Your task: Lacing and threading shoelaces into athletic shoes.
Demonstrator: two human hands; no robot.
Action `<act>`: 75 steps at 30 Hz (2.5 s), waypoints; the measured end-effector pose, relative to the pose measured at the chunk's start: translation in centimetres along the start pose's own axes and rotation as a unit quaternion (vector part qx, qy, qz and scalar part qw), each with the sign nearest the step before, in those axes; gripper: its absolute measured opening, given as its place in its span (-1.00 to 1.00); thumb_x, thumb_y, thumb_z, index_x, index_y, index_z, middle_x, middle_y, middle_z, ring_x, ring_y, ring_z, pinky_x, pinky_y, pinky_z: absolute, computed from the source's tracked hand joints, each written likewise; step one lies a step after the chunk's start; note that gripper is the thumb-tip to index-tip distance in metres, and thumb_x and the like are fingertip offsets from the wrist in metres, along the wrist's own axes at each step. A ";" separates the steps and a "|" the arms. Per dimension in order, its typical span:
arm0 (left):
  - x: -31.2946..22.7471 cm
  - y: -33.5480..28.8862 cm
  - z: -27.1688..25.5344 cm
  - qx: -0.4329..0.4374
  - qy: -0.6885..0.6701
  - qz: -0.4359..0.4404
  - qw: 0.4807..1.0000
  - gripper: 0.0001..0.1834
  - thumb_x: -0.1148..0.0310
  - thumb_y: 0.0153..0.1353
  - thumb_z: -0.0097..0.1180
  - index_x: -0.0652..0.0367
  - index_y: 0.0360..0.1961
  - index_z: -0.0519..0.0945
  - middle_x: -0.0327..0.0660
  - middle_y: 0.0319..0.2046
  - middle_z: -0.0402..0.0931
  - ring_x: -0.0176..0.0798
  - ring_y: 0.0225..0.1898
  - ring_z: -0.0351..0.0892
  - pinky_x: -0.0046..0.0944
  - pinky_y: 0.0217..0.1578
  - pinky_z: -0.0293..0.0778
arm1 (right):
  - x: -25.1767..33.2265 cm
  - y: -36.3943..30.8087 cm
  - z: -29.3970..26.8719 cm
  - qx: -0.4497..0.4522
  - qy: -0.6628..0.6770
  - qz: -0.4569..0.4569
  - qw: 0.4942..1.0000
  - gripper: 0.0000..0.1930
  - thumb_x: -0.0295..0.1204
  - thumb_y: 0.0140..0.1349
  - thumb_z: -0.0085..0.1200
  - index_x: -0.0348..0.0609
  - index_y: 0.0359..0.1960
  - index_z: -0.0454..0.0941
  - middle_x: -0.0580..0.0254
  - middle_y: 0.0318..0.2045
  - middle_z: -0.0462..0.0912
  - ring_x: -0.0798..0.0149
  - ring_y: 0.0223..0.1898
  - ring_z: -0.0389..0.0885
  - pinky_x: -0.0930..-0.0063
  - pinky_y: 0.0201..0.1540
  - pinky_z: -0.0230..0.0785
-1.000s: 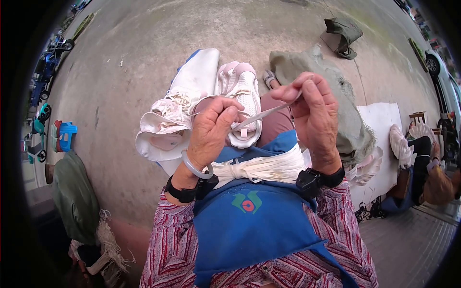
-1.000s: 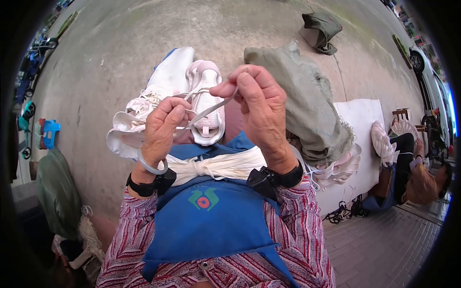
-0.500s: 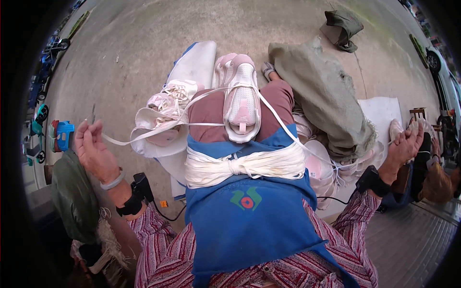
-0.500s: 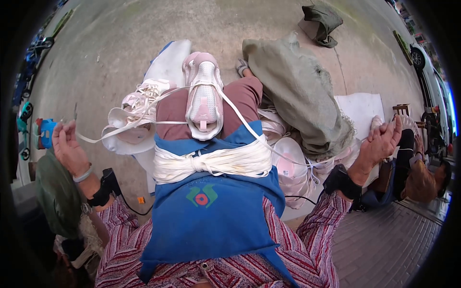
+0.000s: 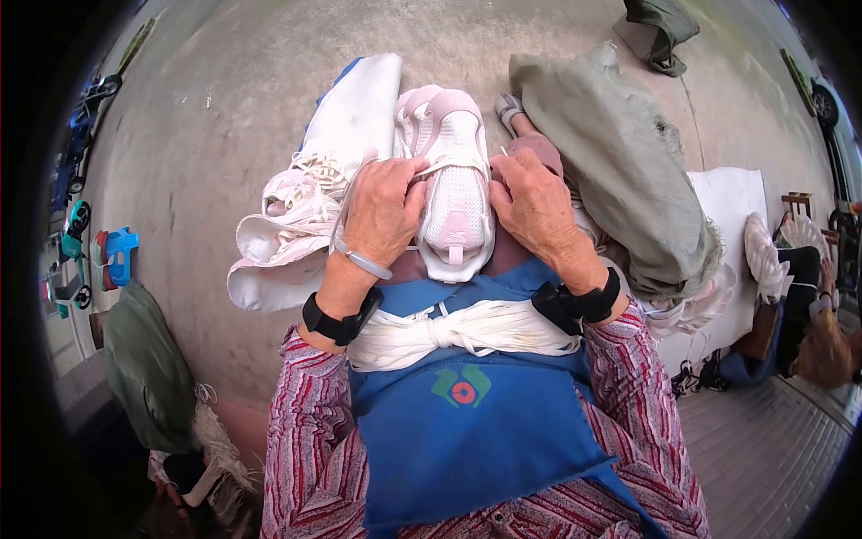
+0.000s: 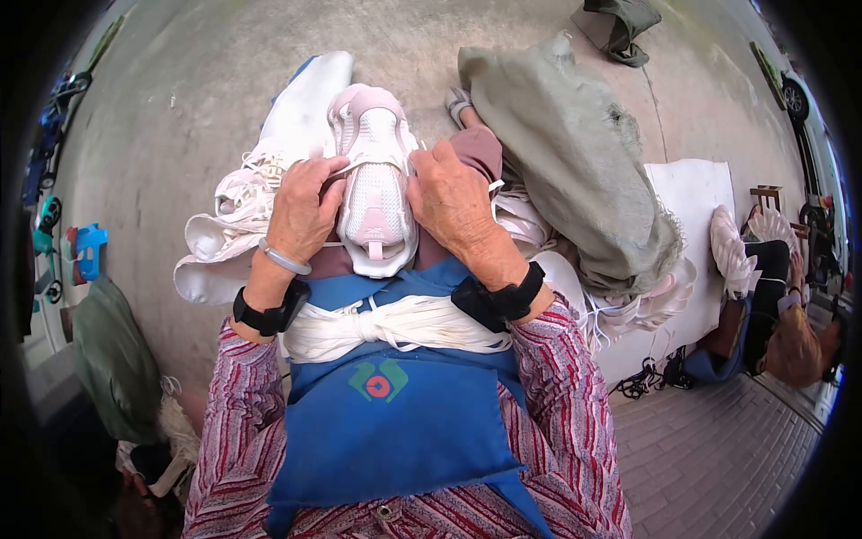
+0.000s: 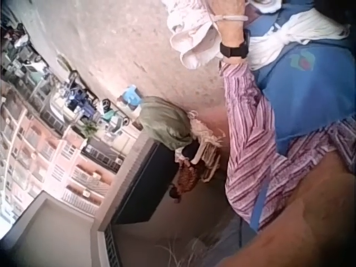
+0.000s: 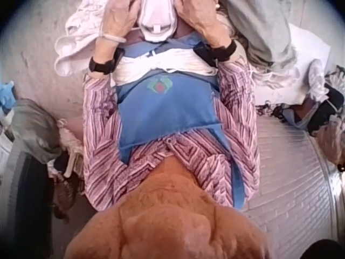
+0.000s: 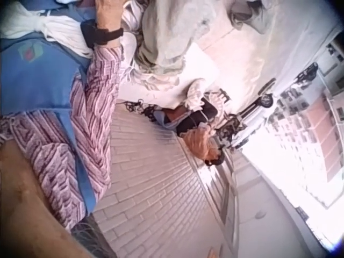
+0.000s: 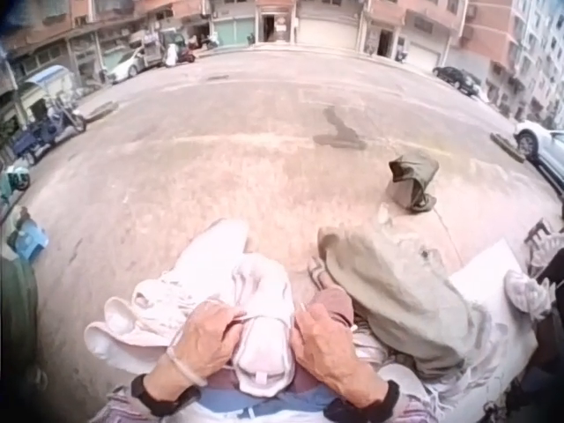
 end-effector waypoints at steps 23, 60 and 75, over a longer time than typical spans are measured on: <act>1.8 3.0 0.2 0.046 0.079 0.075 0.993 -0.84 0.50 0.13 0.15 0.17 -0.24 0.66 -0.13 -0.37 0.62 -0.12 -0.32 0.60 -0.26 -0.24 0.50 | -1.3 3.1 0.3 -0.014 -0.044 -0.115 0.992 -0.86 -0.48 0.14 0.07 -0.16 -0.26 0.55 0.12 -0.34 0.59 0.00 -0.38 0.60 0.29 -0.32 0.47; 2.4 0.7 0.3 0.063 -0.107 -0.189 0.974 -0.76 0.30 0.32 0.07 0.27 -0.17 0.59 -0.26 -0.40 0.62 -0.43 -0.33 0.54 -0.44 -0.25 0.45 | -1.8 2.4 0.6 0.101 0.158 0.031 0.982 -0.79 -0.36 0.28 0.02 -0.30 -0.31 0.54 0.24 -0.59 0.52 0.39 -0.50 0.45 0.51 -0.38 0.34; 2.6 2.8 0.6 0.126 -0.102 -0.118 0.980 -0.77 0.32 0.31 0.05 0.31 -0.21 0.52 -0.21 -0.25 0.53 -0.36 -0.19 0.45 -0.38 -0.08 0.36 | -2.4 2.3 1.0 0.083 0.219 0.057 0.971 -0.77 -0.35 0.24 0.02 -0.32 -0.38 0.53 -0.07 -0.54 0.55 0.02 -0.51 0.51 0.32 -0.38 0.36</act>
Point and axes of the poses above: each hand's wrist, its own y-axis towards the middle knuckle, its own z-axis out of the palm, x = y × z, the point moved 6 cm from there along y, towards the middle knuckle
